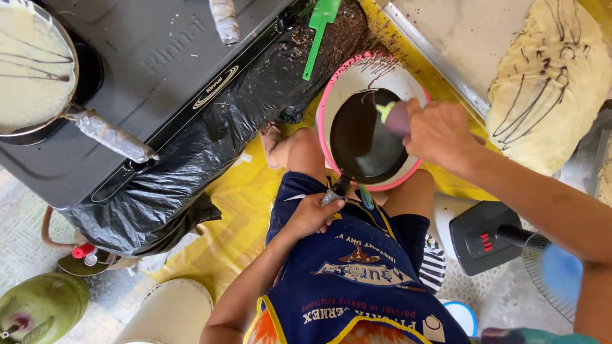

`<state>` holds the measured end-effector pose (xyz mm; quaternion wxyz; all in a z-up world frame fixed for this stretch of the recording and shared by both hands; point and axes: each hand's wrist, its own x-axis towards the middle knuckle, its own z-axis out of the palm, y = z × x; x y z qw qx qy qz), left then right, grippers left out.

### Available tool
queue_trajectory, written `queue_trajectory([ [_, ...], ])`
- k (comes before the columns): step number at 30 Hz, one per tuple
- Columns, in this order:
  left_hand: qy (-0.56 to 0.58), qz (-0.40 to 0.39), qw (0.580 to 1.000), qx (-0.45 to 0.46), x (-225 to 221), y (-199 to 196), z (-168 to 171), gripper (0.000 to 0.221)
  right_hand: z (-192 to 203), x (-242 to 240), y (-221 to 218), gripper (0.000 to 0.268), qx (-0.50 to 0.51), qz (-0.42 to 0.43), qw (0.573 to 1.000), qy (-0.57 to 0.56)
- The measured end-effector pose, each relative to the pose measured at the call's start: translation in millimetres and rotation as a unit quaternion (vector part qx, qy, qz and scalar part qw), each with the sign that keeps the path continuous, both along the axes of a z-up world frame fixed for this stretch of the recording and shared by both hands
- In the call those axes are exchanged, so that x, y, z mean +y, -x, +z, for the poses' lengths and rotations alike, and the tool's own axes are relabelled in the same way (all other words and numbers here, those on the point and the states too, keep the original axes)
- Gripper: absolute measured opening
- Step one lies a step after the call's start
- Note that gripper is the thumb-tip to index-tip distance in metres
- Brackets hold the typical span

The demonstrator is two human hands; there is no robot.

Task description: Preparing crepes by pouring batter into pans and cooking them on a gas stove

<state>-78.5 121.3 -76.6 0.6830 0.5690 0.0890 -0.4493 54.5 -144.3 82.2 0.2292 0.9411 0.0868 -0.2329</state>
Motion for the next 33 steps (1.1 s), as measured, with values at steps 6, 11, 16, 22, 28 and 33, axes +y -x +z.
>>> queue_trajectory([
  [6,0.013,0.018,1.0,0.006,2.0,-1.2,7.6,0.04,52.8,21.1,26.8,0.066,0.103,-0.085,0.991,-0.003],
  [11,-0.006,-0.012,1.0,-0.005,14.4,-3.0,15.5,0.038,48.6,14.6,33.8,0.063,0.151,-0.1,0.983,0.039],
  [16,0.0,0.007,1.0,-0.028,44.6,-8.0,39.6,0.038,61.4,17.8,3.7,0.062,0.074,-0.181,0.981,-0.004],
  [22,0.015,0.191,0.98,-0.056,101.9,25.5,46.1,0.03,-8.0,55.9,-46.2,0.077,-0.149,-0.299,0.817,-0.47],
  [28,-0.261,0.372,0.888,-0.07,128.0,9.1,99.2,0.03,-117.7,170.7,-106.7,0.099,-0.18,-0.203,0.675,-0.686],
  [33,-0.321,0.433,0.823,-0.179,131.0,-54.2,94.3,0.038,-143.9,220.5,-115.7,0.093,-0.258,-0.25,0.601,-0.714],
])
